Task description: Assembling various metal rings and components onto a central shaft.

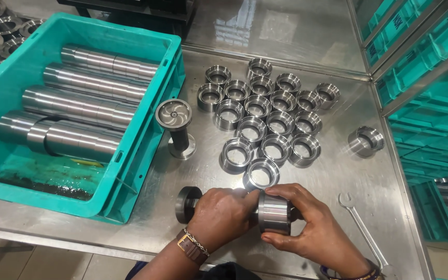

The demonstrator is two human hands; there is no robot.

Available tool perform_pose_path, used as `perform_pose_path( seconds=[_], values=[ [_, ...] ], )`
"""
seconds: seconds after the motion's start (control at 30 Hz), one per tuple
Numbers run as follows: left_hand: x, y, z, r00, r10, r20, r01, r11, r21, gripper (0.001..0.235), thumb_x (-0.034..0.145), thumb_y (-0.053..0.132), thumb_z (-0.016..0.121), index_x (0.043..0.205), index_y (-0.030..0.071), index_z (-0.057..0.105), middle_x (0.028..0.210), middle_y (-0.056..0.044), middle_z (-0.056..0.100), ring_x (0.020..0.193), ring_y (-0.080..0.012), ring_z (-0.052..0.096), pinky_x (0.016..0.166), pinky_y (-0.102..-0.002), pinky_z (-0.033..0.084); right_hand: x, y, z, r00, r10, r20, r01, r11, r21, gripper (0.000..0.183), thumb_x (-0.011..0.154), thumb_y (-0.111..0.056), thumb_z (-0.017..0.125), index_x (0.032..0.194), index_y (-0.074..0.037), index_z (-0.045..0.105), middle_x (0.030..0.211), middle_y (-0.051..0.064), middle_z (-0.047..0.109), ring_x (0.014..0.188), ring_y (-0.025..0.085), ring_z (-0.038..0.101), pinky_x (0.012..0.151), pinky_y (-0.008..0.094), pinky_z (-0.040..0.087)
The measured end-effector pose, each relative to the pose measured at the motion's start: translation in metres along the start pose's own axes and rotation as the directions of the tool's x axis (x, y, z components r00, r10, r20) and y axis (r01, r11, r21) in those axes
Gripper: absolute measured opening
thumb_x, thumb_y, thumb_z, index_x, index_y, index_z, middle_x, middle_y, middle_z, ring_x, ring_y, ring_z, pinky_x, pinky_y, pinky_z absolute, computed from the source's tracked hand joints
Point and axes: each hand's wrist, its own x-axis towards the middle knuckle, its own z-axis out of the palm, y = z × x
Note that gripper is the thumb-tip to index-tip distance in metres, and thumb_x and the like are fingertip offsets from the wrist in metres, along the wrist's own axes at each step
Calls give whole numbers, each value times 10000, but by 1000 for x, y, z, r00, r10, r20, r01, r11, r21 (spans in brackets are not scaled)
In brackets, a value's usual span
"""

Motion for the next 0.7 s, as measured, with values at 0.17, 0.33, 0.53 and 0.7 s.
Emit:
perform_pose_path(
  seconds=[0.17, 0.33, 0.53, 0.7],
  values=[
    [-3, -6, 2, 998, 6, -60, -7, 1000, -22, 329, 792, 277, 757, 1073, 135, 659, 712, -105, 702, 641, -347, 695, 583, -486, 543, -29, 17, -30, 997, -32, -69, 40, 993, 110, 753, 658, -143, 928, 1348, -160, 627, 1285, 81, 633, 1152, 238, 685, 918, 385, 616],
    [1, -25, 5, 945, -225, -236, 103, 893, -439, 395, 689, 163, 730, 1082, 135, 695, 737, -103, 735, 659, -288, 744, 604, -391, 598, -36, 36, -39, 916, -138, -378, 220, 958, 184, 825, 689, -54, 857, 1431, -106, 499, 1387, 135, 556, 1228, 241, 621, 920, 395, 580],
    [18, 1, -36, 725, -633, -271, -533, -268, -803, 93, 928, 117, 660, 932, 83, 574, 665, -30, 518, 552, -171, 514, 572, -367, 437, -18, 77, 35, 988, 107, -113, -8, 759, 651, 918, 723, 10, 890, 1534, -77, 471, 1506, 103, 512, 1058, 256, 676, 848, 388, 642],
    [15, 7, -37, 751, -627, -210, -559, -433, -707, 202, 968, 236, 600, 846, 113, 495, 639, -30, 462, 552, -166, 485, 602, -355, 426, -12, 47, 65, 985, 137, -105, 4, 591, 807, 923, 640, -32, 903, 1447, -78, 458, 1345, 145, 594, 1168, 232, 650, 975, 380, 565]
  ],
)
